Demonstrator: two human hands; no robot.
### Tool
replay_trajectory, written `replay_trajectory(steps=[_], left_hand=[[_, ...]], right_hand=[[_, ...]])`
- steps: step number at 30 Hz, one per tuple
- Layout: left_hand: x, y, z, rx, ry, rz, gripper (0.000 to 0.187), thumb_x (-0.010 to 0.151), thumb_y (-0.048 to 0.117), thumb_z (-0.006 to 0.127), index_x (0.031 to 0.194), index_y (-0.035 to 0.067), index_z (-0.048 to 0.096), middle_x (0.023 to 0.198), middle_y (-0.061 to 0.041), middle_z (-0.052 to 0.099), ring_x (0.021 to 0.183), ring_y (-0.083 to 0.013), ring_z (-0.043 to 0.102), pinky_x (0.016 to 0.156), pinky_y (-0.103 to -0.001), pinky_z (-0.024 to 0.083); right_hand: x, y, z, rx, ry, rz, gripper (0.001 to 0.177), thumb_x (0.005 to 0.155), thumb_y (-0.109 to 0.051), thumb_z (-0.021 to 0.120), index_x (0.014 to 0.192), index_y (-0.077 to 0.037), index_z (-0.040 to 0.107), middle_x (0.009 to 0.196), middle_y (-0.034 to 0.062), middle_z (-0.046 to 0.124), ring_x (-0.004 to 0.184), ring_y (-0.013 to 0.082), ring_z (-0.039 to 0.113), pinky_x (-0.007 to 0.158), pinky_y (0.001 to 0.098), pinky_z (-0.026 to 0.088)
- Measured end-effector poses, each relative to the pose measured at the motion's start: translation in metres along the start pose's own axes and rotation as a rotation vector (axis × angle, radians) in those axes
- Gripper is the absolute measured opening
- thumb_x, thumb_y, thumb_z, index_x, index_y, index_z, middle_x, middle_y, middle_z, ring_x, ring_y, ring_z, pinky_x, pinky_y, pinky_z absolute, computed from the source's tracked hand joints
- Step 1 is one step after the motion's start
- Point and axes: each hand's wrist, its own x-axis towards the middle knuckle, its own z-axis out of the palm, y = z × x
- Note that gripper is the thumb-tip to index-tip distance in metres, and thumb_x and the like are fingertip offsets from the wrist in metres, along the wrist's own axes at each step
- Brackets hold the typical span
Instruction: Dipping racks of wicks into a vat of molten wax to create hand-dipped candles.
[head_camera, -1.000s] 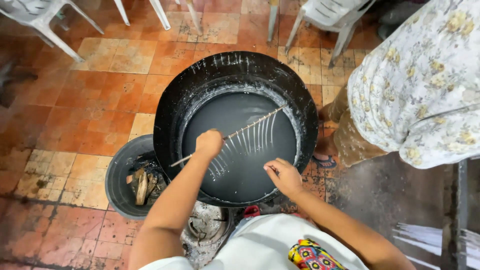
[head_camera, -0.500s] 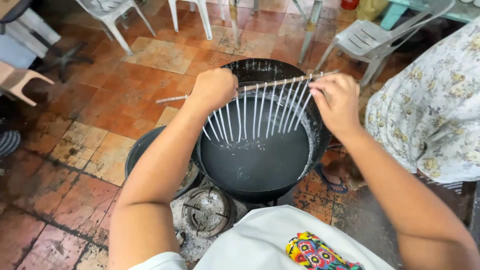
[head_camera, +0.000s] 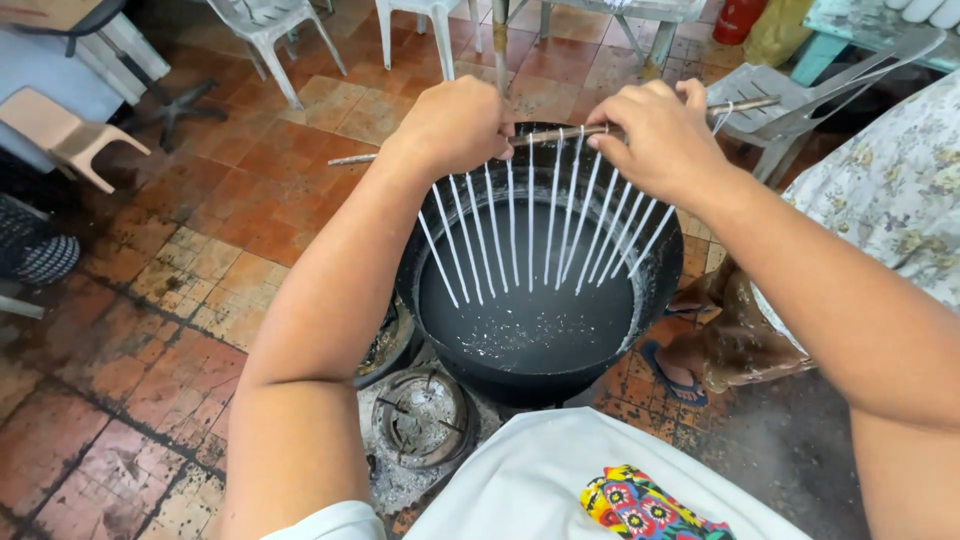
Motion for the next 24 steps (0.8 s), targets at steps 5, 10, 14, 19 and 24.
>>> replay_trajectory(steps=[5,10,14,19,24], left_hand=[[-0.018,0.004,-0.008,-0.057,-0.005,0.012,0.01,0.092,0.02,0.075,0.1,0.014,0.078,0.101,-0.007,0.075,0.091,-0.0297,0.069,0.078,-0.047,0.056],[-0.057,-0.01,-0.032,-0.187,0.194,-0.091,0.055,0.089,0.046,0.076,0.137,0.021,0.067,0.158,-0.019,0.041,0.14,-0.0383,0.044,0.116,-0.062,0.029],[-0.091,-0.072,-0.021,-0.048,0.33,-0.007,0.036,0.103,0.038,0.064,0.124,0.01,0.073,0.126,-0.015,0.07,0.108,-0.0299,0.067,0.101,-0.052,0.05],[-0.109,-0.105,0.005,-0.177,0.25,-0.063,0.037,0.105,0.027,0.061,0.133,0.004,0.07,0.117,-0.015,0.07,0.105,-0.0368,0.066,0.081,-0.05,0.054],[-0.087,-0.12,0.041,-0.119,0.617,0.221,0.026,0.1,0.026,0.074,0.123,0.013,0.077,0.115,-0.005,0.072,0.105,-0.027,0.055,0.092,-0.045,0.043]], right_hand=[[-0.003,0.003,0.004,0.023,0.009,-0.015,0.023,0.108,-0.033,0.06,0.114,-0.016,0.072,0.116,0.0023,0.07,0.117,0.0318,0.054,0.106,0.0544,0.024],[-0.011,0.006,0.008,0.002,0.014,0.009,0.022,0.109,-0.031,0.059,0.115,-0.014,0.072,0.112,0.0036,0.069,0.118,0.0343,0.053,0.114,0.0618,0.017],[-0.012,0.02,0.021,-0.021,0.055,-0.021,0.019,0.109,-0.029,0.06,0.114,-0.015,0.072,0.11,0.003,0.069,0.118,0.0347,0.054,0.115,0.0656,0.015],[-0.015,0.017,0.021,-0.018,0.102,-0.027,0.019,0.109,-0.027,0.061,0.116,-0.013,0.072,0.11,0.0024,0.069,0.12,0.0344,0.054,0.115,0.0647,0.015],[-0.019,0.023,0.028,-0.045,0.098,0.005,0.019,0.11,-0.028,0.06,0.117,-0.014,0.072,0.112,0.0033,0.069,0.124,0.0373,0.055,0.117,0.0705,0.012]])
